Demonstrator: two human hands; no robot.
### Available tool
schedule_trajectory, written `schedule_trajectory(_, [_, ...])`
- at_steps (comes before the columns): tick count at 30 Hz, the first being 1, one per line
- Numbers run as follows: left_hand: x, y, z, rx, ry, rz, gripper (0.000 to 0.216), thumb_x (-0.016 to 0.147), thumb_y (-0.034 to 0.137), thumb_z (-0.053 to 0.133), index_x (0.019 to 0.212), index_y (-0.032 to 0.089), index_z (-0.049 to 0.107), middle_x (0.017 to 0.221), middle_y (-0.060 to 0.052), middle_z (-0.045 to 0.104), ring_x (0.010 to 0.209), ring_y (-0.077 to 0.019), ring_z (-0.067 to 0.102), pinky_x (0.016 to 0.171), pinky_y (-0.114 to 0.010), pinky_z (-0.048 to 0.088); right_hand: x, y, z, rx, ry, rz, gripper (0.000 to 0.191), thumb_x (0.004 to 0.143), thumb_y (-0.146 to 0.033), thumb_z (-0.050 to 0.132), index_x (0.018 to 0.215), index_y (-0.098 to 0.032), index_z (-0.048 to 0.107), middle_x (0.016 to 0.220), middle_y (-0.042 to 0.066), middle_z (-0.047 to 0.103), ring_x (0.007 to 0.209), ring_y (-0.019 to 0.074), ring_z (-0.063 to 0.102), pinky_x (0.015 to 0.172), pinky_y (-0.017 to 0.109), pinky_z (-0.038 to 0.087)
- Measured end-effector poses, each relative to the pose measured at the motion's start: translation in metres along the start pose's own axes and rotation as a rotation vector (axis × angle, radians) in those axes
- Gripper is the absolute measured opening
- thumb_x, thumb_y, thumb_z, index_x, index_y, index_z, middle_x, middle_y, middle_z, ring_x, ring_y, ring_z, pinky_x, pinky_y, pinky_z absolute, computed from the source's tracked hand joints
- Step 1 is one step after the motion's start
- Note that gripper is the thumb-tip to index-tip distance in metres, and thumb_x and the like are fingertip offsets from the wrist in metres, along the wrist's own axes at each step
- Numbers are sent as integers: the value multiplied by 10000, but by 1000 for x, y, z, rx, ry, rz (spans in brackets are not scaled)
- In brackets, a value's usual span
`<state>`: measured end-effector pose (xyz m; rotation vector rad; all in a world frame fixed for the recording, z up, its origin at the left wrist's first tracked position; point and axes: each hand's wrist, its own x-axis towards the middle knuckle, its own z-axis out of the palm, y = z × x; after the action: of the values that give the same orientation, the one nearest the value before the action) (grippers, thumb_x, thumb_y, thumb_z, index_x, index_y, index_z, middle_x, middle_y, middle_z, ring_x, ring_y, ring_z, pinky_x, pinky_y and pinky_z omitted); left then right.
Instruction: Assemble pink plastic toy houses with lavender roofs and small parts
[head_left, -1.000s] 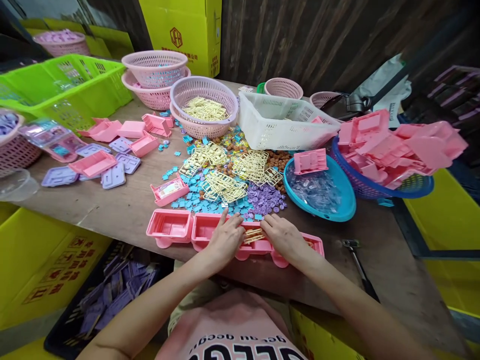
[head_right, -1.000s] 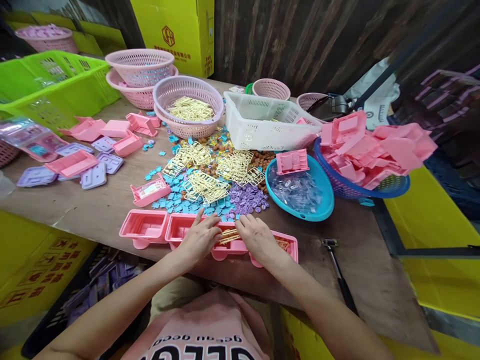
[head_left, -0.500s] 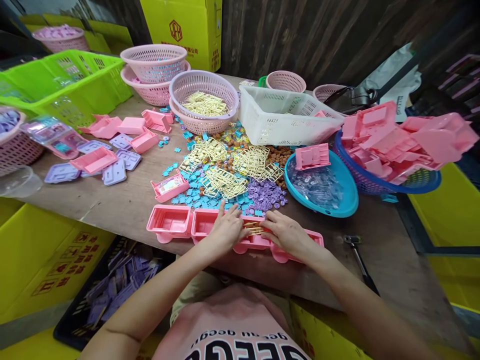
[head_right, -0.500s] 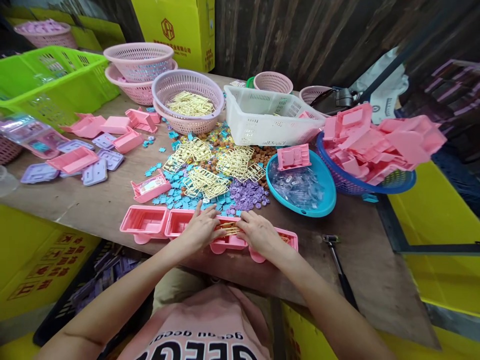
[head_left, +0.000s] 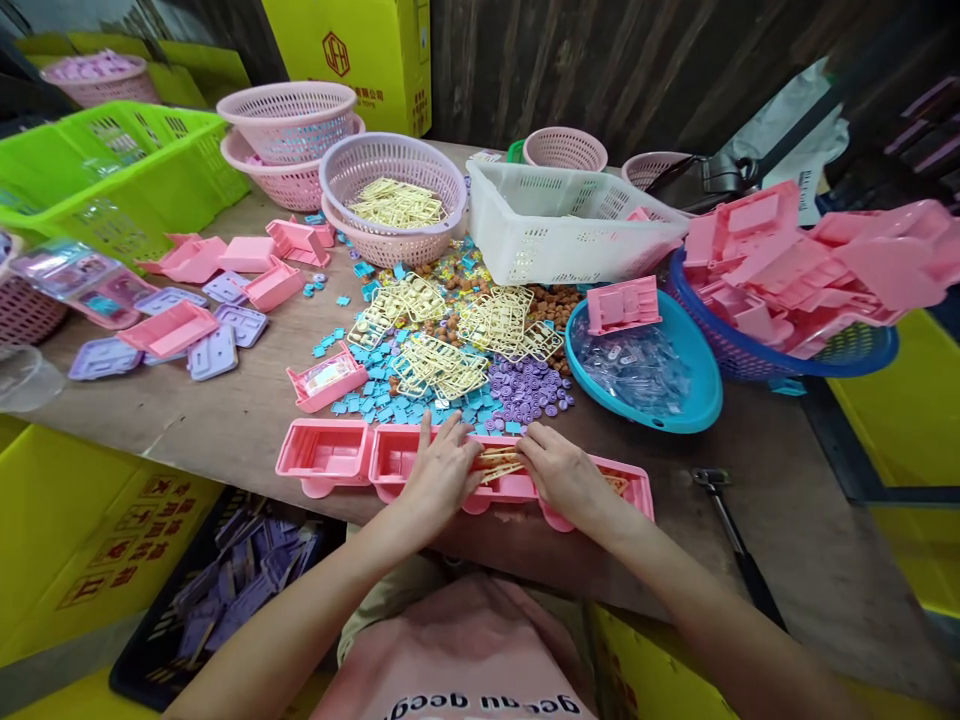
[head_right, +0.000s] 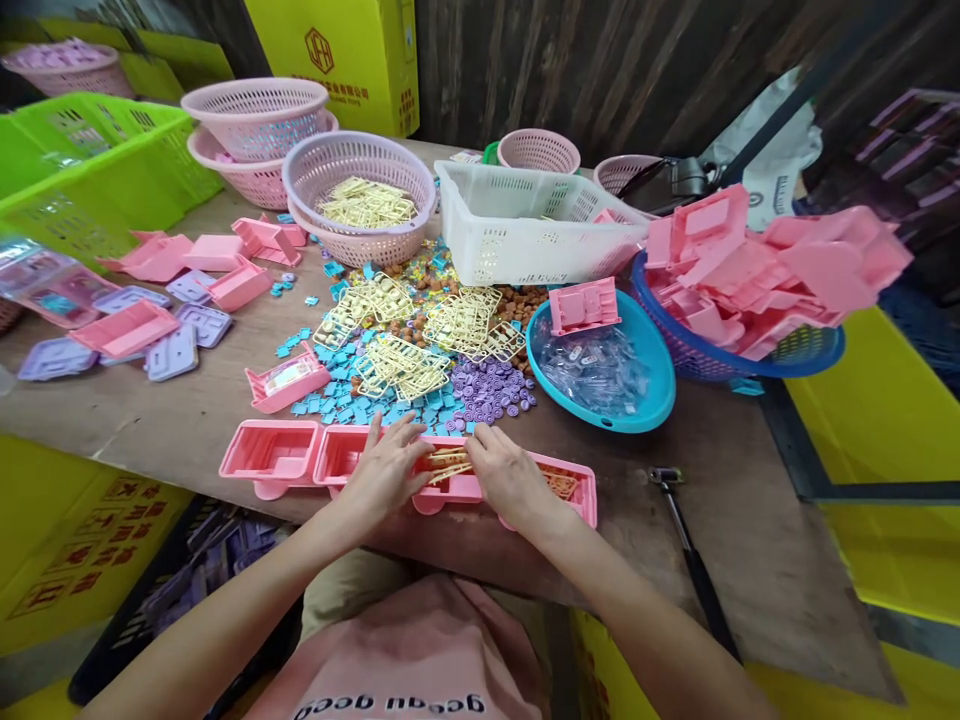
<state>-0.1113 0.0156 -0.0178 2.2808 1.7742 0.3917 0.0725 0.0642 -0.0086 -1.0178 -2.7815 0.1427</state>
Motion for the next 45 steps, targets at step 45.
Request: schedule_trajectory(45, [21, -1, -7, 239, 150, 300, 156, 815, 163, 576, 694, 174, 674, 905, -46, 656, 1175, -279, 495, 1104, -607, 110, -11, 0, -4, 305, 308, -158, 203, 894, -76, 364, 896, -189, 533, 758, 52, 592, 672, 166, 519, 605, 267, 443])
